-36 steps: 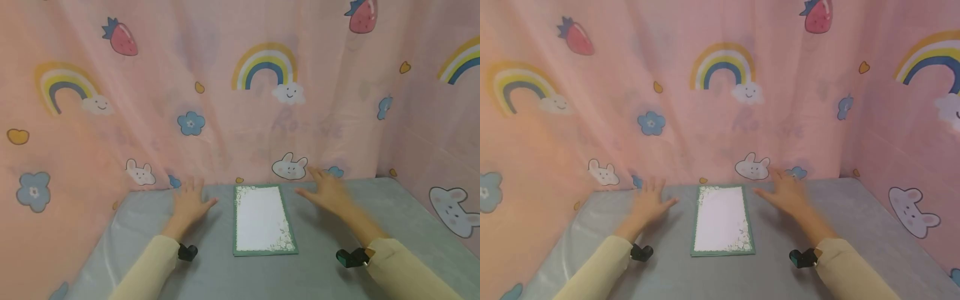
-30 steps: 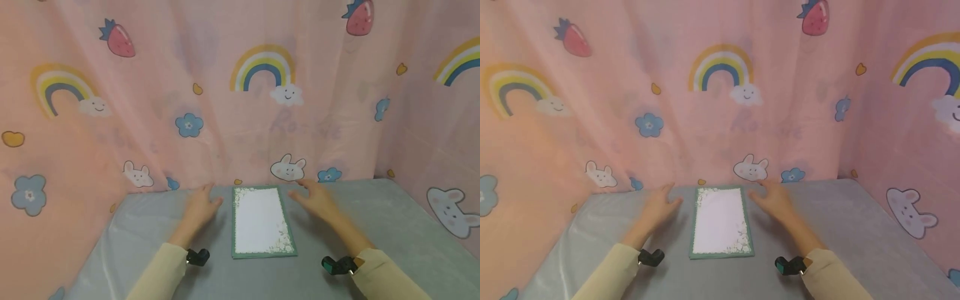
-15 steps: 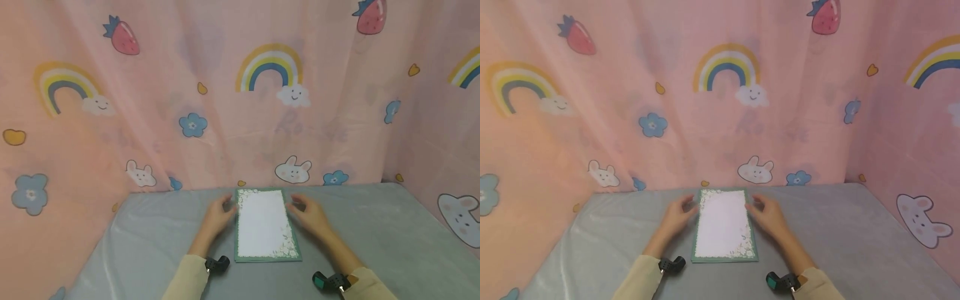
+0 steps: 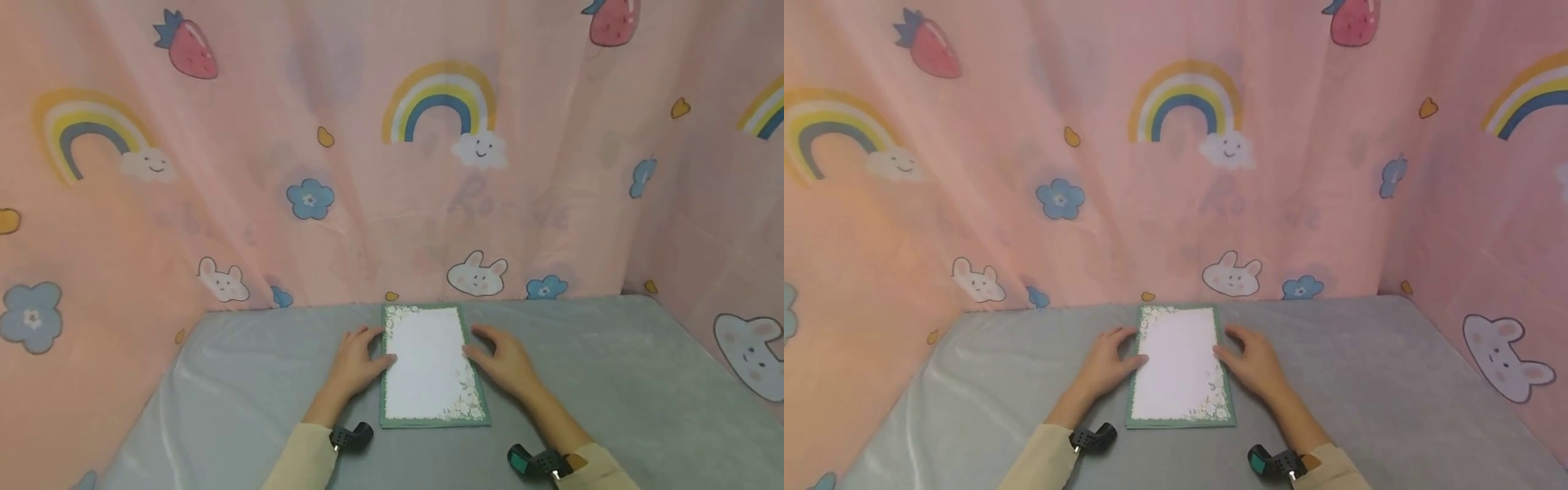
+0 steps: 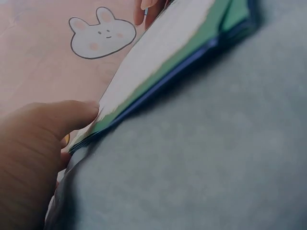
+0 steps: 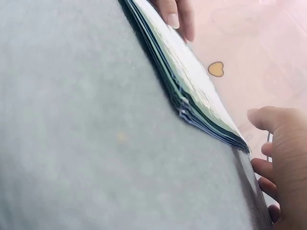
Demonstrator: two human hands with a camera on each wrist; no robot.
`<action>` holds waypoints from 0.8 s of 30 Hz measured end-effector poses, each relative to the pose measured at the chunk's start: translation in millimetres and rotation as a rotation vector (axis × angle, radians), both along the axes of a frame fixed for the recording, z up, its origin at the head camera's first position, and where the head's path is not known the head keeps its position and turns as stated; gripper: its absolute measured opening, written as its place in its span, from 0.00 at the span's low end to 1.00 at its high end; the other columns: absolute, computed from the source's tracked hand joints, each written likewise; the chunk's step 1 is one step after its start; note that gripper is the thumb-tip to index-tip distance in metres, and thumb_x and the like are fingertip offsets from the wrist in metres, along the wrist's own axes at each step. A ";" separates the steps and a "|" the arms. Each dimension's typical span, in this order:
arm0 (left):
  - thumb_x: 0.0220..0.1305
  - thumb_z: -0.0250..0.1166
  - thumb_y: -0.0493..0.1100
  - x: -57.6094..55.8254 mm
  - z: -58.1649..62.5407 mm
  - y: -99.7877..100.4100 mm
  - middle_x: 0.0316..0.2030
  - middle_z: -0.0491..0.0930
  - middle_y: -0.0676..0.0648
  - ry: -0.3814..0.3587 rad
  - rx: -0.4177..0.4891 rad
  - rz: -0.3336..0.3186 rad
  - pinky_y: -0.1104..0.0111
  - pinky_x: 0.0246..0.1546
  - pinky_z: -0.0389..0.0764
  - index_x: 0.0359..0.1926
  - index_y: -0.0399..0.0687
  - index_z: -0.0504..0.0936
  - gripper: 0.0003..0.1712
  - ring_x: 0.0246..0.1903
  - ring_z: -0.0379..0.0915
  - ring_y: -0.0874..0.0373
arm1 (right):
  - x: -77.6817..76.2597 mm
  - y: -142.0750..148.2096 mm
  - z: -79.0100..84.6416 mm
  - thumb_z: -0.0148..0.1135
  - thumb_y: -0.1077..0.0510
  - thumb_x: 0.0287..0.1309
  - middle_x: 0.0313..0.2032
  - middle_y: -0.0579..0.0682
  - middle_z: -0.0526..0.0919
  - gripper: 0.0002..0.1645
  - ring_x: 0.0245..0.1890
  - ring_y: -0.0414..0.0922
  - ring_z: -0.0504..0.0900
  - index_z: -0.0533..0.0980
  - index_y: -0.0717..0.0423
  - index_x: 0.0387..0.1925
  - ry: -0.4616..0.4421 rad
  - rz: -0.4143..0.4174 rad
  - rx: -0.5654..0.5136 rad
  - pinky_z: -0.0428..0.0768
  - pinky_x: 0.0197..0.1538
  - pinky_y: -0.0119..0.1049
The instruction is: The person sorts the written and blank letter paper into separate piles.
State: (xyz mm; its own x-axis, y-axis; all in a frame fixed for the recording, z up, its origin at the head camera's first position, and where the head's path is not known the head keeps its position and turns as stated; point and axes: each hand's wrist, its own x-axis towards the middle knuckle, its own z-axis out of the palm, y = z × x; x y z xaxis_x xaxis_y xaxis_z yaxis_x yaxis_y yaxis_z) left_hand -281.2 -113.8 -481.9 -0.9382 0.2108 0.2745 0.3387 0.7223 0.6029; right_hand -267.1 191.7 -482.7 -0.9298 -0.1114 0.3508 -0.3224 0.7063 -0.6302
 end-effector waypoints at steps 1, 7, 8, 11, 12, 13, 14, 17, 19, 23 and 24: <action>0.60 0.71 0.54 0.1 -0.7 -0.2 0.62 0.80 0.38 -0.001 -0.002 -0.003 0.38 0.74 0.54 0.63 0.44 0.79 0.33 0.70 0.66 0.37 | -0.2 -0.1 -0.2 0.68 0.50 0.62 0.59 0.62 0.82 0.31 0.62 0.64 0.78 0.77 0.63 0.61 0.003 0.000 0.006 0.72 0.65 0.61; 0.60 0.72 0.54 -0.2 -2.8 -1.0 0.63 0.80 0.39 -0.003 -0.015 -0.017 0.38 0.74 0.53 0.63 0.46 0.79 0.33 0.71 0.65 0.37 | -0.5 -0.7 -0.7 0.69 0.50 0.60 0.58 0.63 0.83 0.31 0.61 0.64 0.78 0.77 0.64 0.60 0.023 0.010 0.030 0.73 0.65 0.61; 0.60 0.72 0.54 -0.6 -2.8 -1.4 0.63 0.80 0.40 0.000 -0.018 -0.017 0.38 0.74 0.53 0.63 0.47 0.79 0.33 0.71 0.65 0.37 | -0.5 -1.0 -0.6 0.69 0.50 0.60 0.58 0.63 0.83 0.31 0.61 0.63 0.79 0.77 0.64 0.60 0.026 0.016 0.033 0.73 0.64 0.61; 0.58 0.73 0.54 -1.7 -1.9 -2.5 0.62 0.80 0.41 0.017 -0.021 -0.022 0.38 0.74 0.53 0.63 0.48 0.79 0.33 0.70 0.66 0.38 | -0.6 -2.0 0.1 0.70 0.50 0.59 0.57 0.62 0.84 0.30 0.60 0.63 0.79 0.78 0.63 0.59 0.045 0.037 0.048 0.74 0.64 0.61; 0.58 0.73 0.55 -1.9 -1.3 -2.8 0.63 0.80 0.41 0.016 -0.024 -0.026 0.38 0.74 0.53 0.63 0.49 0.79 0.34 0.70 0.66 0.38 | -0.7 -2.2 0.1 0.71 0.50 0.59 0.57 0.62 0.84 0.30 0.60 0.63 0.80 0.79 0.62 0.59 0.052 0.044 0.053 0.74 0.63 0.61; 0.57 0.74 0.55 -1.9 -0.8 -3.0 0.63 0.80 0.41 0.021 -0.030 -0.033 0.38 0.74 0.53 0.63 0.49 0.79 0.34 0.70 0.66 0.39 | -0.7 -2.4 0.1 0.71 0.51 0.58 0.57 0.62 0.84 0.30 0.60 0.63 0.80 0.79 0.62 0.59 0.061 0.050 0.059 0.75 0.63 0.61; 0.57 0.74 0.56 -1.9 -0.4 -3.1 0.63 0.79 0.42 0.024 -0.038 -0.043 0.38 0.74 0.54 0.63 0.50 0.80 0.35 0.70 0.66 0.39 | -0.7 -2.5 -0.1 0.72 0.51 0.58 0.56 0.62 0.84 0.30 0.59 0.62 0.80 0.79 0.61 0.58 0.069 0.054 0.065 0.75 0.62 0.61; 0.55 0.75 0.59 -1.2 0.7 -3.0 0.64 0.78 0.42 0.020 -0.059 -0.073 0.38 0.74 0.53 0.62 0.52 0.80 0.36 0.70 0.66 0.41 | -0.7 -2.2 -1.0 0.73 0.51 0.56 0.55 0.61 0.85 0.29 0.59 0.62 0.81 0.81 0.60 0.57 0.090 0.062 0.069 0.76 0.62 0.61; 0.54 0.75 0.60 -0.5 1.0 -2.6 0.65 0.77 0.42 0.014 -0.070 -0.084 0.38 0.74 0.53 0.62 0.52 0.80 0.36 0.71 0.66 0.42 | -0.7 -1.7 -1.7 0.74 0.51 0.55 0.55 0.61 0.85 0.29 0.58 0.62 0.81 0.81 0.60 0.56 0.095 0.066 0.069 0.76 0.61 0.61; 0.54 0.75 0.61 0.4 0.7 -1.3 0.66 0.76 0.42 0.005 -0.080 -0.084 0.40 0.75 0.52 0.62 0.53 0.80 0.36 0.71 0.66 0.43 | -0.9 0.2 -3.3 0.75 0.50 0.54 0.55 0.61 0.85 0.30 0.59 0.63 0.81 0.81 0.59 0.56 0.084 0.065 0.068 0.76 0.62 0.61; 0.54 0.75 0.61 0.5 0.7 -0.9 0.66 0.76 0.42 0.005 -0.082 -0.084 0.40 0.75 0.52 0.62 0.53 0.80 0.36 0.71 0.66 0.44 | -0.8 0.8 -3.7 0.75 0.50 0.54 0.55 0.61 0.85 0.30 0.59 0.63 0.80 0.81 0.59 0.56 0.079 0.063 0.066 0.75 0.62 0.61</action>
